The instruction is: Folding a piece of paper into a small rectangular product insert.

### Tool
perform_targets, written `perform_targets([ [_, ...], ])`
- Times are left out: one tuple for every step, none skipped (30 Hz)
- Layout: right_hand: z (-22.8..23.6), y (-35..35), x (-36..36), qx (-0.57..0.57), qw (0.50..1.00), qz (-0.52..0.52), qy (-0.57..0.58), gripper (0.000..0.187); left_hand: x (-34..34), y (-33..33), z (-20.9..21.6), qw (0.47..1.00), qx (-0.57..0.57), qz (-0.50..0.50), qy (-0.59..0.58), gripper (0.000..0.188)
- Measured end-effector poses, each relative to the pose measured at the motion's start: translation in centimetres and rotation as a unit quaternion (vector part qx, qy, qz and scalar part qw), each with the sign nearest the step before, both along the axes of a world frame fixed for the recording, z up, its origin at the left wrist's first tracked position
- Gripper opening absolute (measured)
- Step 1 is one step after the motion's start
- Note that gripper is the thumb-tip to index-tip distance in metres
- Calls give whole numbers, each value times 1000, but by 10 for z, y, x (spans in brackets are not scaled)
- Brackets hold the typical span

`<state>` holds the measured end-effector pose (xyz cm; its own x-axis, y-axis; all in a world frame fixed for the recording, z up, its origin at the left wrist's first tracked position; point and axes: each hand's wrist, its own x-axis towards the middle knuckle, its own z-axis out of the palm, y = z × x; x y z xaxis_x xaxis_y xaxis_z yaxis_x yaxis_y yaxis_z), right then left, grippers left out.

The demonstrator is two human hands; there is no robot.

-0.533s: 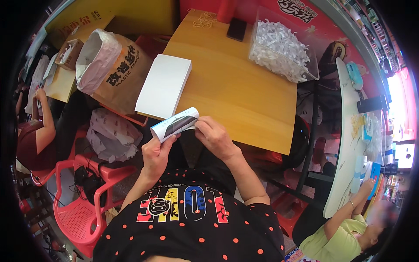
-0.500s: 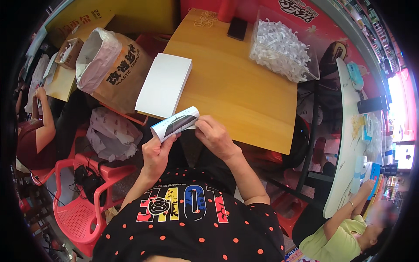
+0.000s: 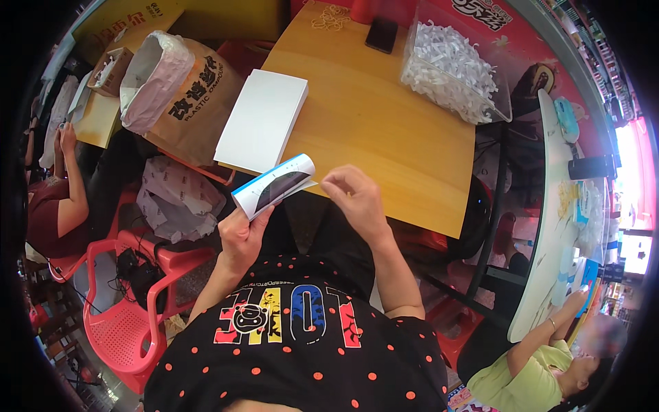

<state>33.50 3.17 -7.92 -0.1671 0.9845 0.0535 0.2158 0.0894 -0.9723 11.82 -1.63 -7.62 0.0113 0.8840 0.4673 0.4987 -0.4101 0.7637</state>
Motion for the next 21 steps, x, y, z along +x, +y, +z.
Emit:
perform_targets([
  [4,2,1,-34,999,4,-4,11,0,0,0,1000,10,-6,8,18],
  [7,5,4,-67,998,7,-7,13,0,0,1,1000,21,-13,16,18],
  [7,9,7,-55,997,39,-44,18,1,-1,1,999,24,-18,24,18],
  [8,10,9,-77,995,58,-35,19,1,-1,1,999,27,-23,32,18],
  [10,11,9,-99,992,78,-26,19,0,-1,1,998,29,-26,40,18],
  [11,12,10,-122,988,98,-17,19,0,-1,0,998,33,-30,42,18],
  [10,12,12,-138,984,108,-5,20,0,-1,0,998,37,-34,44,18],
  [10,13,14,-154,981,118,6,21,0,-1,0,997,40,-37,46,18],
  [9,13,16,-171,977,128,18,22,-1,-1,0,997,41,-43,46,19],
  [9,13,16,-177,975,131,24,22,-2,-1,-1,997,43,-49,46,19],
  [9,14,17,-182,974,134,31,22,-2,-2,-1,996,44,-55,46,19],
  [9,14,17,-188,972,137,37,22,-4,-2,-1,996,33,-65,49,19],
  [9,13,18,-201,968,141,45,22,-6,-3,-2,996,22,-75,51,19],
  [8,13,19,-213,965,144,52,22,-7,-4,-3,995,11,-85,54,20],
  [8,13,19,-225,961,148,60,22,-8,-4,-2,994,15,-89,61,20],
  [8,14,19,-233,959,151,50,22,-8,-4,-1,993,19,-94,68,20],
  [10,14,19,-241,957,153,40,23,-9,-4,0,992,22,-98,74,20],
  [10,14,19,-249,955,155,31,23,-8,-3,0,991,27,-103,75,20],
  [9,13,18,-244,957,152,29,22,-8,-2,1,991,32,-107,76,20],
  [6,12,17,-239,959,149,27,22,-8,-1,1,990,38,-112,77,20],
  [3,12,16,-234,961,146,25,22,-7,-1,0,990,42,-112,75,20],
])
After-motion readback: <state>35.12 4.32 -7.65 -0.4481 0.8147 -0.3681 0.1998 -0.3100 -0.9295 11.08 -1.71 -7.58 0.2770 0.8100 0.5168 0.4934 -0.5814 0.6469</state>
